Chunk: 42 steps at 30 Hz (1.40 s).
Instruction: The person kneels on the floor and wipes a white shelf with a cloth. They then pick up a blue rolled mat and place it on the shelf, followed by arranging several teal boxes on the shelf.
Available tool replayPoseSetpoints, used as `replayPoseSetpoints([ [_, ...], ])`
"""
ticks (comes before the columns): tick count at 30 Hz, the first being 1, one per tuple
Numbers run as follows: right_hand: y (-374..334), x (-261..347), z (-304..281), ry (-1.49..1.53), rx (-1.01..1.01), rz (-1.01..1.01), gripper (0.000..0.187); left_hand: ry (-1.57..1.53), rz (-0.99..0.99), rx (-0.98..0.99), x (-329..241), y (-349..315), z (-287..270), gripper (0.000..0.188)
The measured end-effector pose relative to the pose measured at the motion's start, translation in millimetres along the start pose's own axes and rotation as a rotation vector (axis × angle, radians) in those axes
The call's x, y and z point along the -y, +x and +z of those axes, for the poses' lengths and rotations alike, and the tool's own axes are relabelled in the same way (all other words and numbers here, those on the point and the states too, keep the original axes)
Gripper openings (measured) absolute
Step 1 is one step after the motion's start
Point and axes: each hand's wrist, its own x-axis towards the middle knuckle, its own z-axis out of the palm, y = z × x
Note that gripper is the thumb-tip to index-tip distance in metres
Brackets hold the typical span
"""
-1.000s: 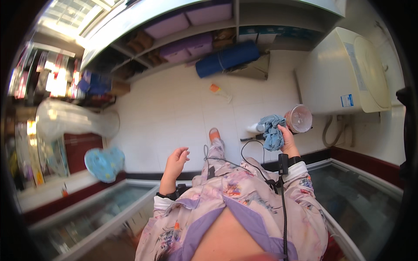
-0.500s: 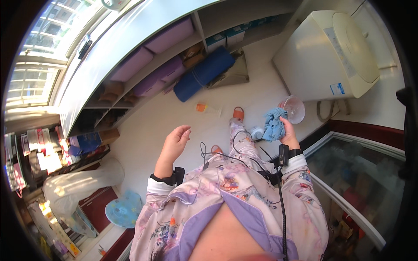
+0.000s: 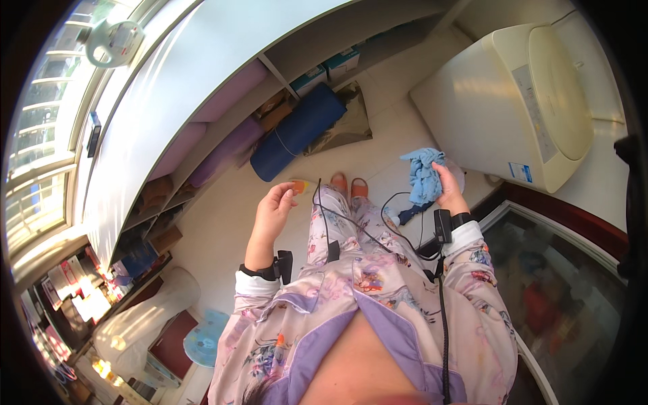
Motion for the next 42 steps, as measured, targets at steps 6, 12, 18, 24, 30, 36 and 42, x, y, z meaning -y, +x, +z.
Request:
replayPoseSetpoints([
  [6,26.1,-2.6,17.4,0.053,-0.081,-0.06,0.026,-0.032,-0.044,0.14,-12.2,53.8,-19.1,0.025],
  [12,52.3,-10.9,43.2,0.089,-0.184,-0.099,0.022,0.193,-0.011,0.123,-30.0,120.5,-45.8,0.025],
  [18,66.2,-18.6,39.7,0.103,-0.244,-0.032,0.026,0.278,-0.017,0.159,-31.1,141.2,-34.7,0.026],
  [24,73.0,-2.6,14.5,0.006,-0.231,-0.037,0.024,0.241,-0.114,0.252,-19.9,122.3,19.5,0.026],
  [30,92.1,-17.5,3.8,0.132,-0.324,-0.025,0.023,0.331,-0.065,0.339,-36.1,133.1,37.8,0.027],
  [36,136.7,-41.1,9.5,0.098,-0.361,-0.023,0.025,0.243,-0.038,0.323,-47.5,180.9,21.4,0.028],
  [42,208.3,-70.9,-13.4,-0.307,-0.573,-0.165,0.029,0.171,-0.067,0.415,-20.0,231.6,18.0,0.028],
])
